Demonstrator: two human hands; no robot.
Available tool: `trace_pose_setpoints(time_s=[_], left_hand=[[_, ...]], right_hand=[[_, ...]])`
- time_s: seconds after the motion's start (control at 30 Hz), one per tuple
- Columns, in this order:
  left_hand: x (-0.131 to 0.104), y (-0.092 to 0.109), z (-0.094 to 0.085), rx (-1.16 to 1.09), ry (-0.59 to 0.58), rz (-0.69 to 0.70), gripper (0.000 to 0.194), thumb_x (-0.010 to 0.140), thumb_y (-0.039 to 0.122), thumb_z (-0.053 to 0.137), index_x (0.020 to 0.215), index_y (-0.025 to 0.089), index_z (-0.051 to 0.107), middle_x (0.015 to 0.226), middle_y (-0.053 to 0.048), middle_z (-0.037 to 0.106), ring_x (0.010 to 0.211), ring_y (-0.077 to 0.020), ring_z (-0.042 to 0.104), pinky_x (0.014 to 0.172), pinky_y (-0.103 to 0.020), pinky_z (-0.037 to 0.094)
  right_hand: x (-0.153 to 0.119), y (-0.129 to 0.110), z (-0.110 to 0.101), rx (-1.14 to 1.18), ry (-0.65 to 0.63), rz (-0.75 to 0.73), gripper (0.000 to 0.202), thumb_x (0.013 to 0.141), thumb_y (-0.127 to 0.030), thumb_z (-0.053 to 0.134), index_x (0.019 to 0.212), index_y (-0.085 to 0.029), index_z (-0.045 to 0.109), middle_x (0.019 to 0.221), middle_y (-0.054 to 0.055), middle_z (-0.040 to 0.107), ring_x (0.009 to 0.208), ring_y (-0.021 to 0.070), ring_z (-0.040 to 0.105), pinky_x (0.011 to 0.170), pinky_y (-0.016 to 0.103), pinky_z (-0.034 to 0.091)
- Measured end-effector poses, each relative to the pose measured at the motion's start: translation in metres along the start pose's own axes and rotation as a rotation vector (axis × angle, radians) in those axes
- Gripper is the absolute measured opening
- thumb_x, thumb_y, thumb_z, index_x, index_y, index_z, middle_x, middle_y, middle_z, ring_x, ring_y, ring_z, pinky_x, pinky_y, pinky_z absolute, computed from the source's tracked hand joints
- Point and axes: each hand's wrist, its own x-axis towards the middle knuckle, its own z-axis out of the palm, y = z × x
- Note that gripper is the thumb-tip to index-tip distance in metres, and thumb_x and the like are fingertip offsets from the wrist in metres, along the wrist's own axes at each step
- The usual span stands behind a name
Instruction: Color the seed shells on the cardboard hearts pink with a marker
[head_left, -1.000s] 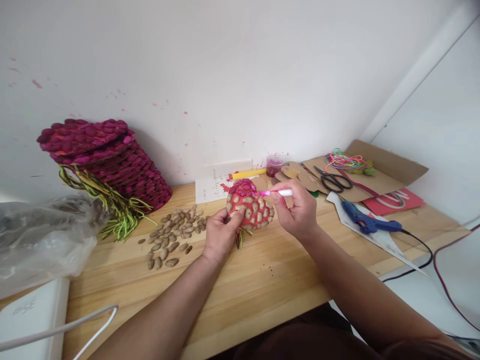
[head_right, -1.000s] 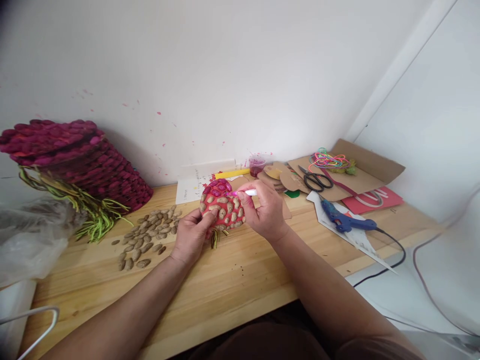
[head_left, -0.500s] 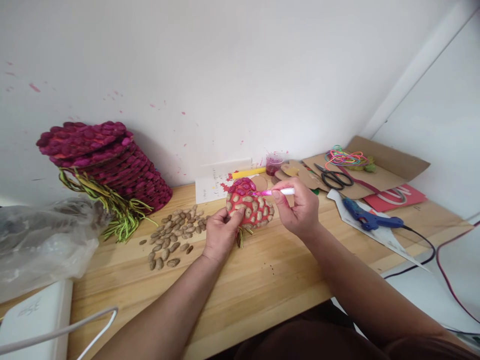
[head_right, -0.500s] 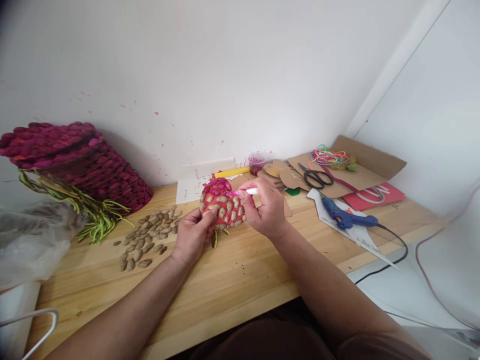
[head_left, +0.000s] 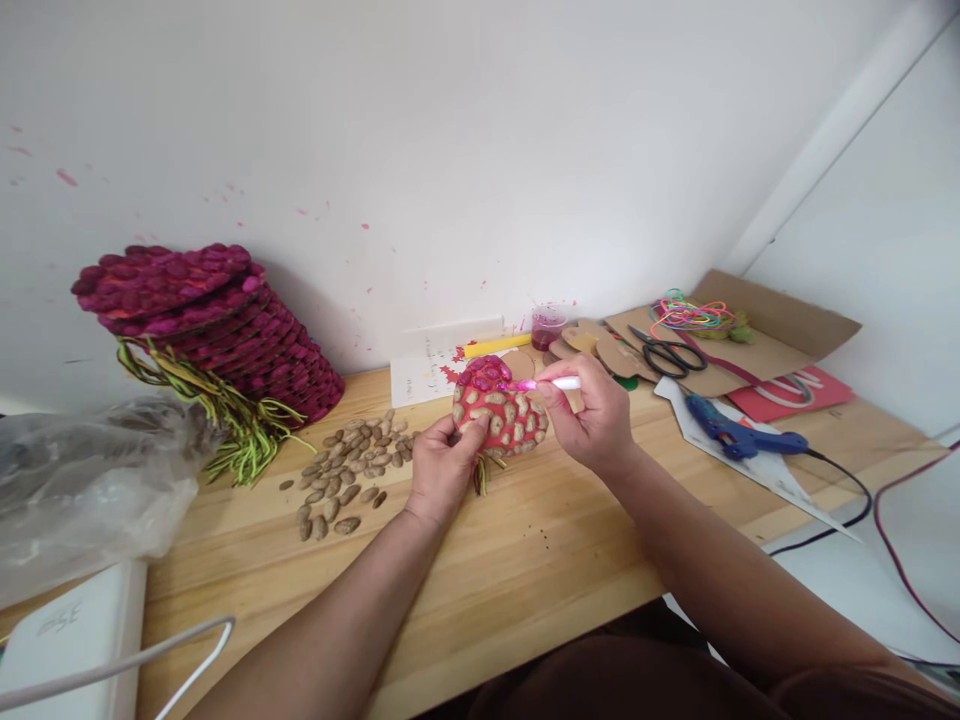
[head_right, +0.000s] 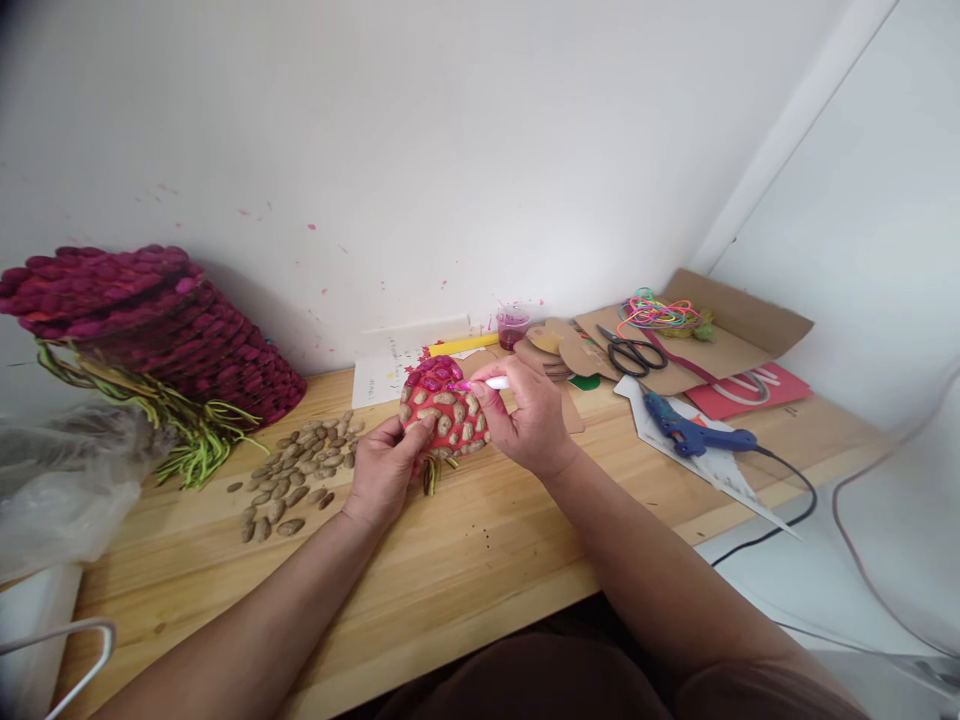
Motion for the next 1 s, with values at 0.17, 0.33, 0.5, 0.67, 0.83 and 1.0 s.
trace_pose_setpoints(time_s=[0.17,0.33,0.5,0.67,0.83,1.0], left_hand=[[0.0001,-0.0003,0.0005,-0.002,0.001,0.006,0.041,0.067,0.053,0.091,0.070,0.016,0.074,0.049,0.006,0.053,0.045,-0.0081,0.040,0.045,-0.021,0.032],[-0.0002,0.0002,0.0007,0.013,0.006,0.000,0.041,0.067,0.053,0.091,0.072,0.016,0.075,0.050,0.005,0.055,0.045,-0.0081,0.040,0.044,-0.021,0.031],[-0.0001,0.0008,0.0004,0.011,0.006,0.009,0.041,0.067,0.053,0.091,0.071,0.016,0.074,0.051,0.004,0.056,0.047,-0.0086,0.043,0.045,-0.020,0.035],[-0.0005,0.0014,0.0012,0.005,-0.002,0.010,0.040,0.067,0.052,0.090,0.076,0.015,0.078,0.063,0.000,0.069,0.053,-0.0108,0.053,0.051,-0.022,0.043],[-0.0007,0.0019,0.0014,0.004,-0.006,0.014,0.039,0.066,0.051,0.091,0.077,0.016,0.079,0.068,-0.001,0.072,0.057,-0.0118,0.057,0.058,-0.023,0.048],[-0.0007,0.0015,0.0006,0.037,-0.003,0.016,0.040,0.068,0.053,0.089,0.070,0.016,0.074,0.051,0.005,0.056,0.047,-0.0089,0.043,0.046,-0.021,0.035]], right_hand=[[0.0008,0.0003,-0.0004,-0.014,0.020,-0.012,0.006,0.096,-0.019,0.062,0.095,-0.024,0.064,0.083,0.001,0.072,0.077,0.0188,0.067,0.073,0.036,0.054],[0.0005,0.0012,0.0004,0.010,-0.004,-0.011,0.005,0.096,-0.020,0.062,0.096,-0.024,0.064,0.085,0.002,0.074,0.079,0.0189,0.069,0.073,0.036,0.055],[0.0004,0.0018,0.0002,0.009,0.017,-0.006,0.006,0.095,-0.018,0.062,0.096,-0.024,0.064,0.084,0.001,0.073,0.078,0.0183,0.067,0.073,0.035,0.054],[-0.0002,0.0004,0.0008,0.011,-0.023,-0.047,0.006,0.096,-0.019,0.063,0.096,-0.025,0.065,0.085,0.002,0.075,0.078,0.0186,0.067,0.073,0.035,0.054],[-0.0008,-0.0021,0.0002,-0.031,-0.011,-0.067,0.006,0.095,-0.019,0.063,0.095,-0.025,0.065,0.083,0.002,0.075,0.078,0.0195,0.065,0.076,0.036,0.054],[0.0001,-0.0018,-0.0002,0.002,-0.025,-0.053,0.006,0.096,-0.019,0.063,0.096,-0.025,0.065,0.085,0.002,0.075,0.078,0.0185,0.066,0.074,0.035,0.055]])
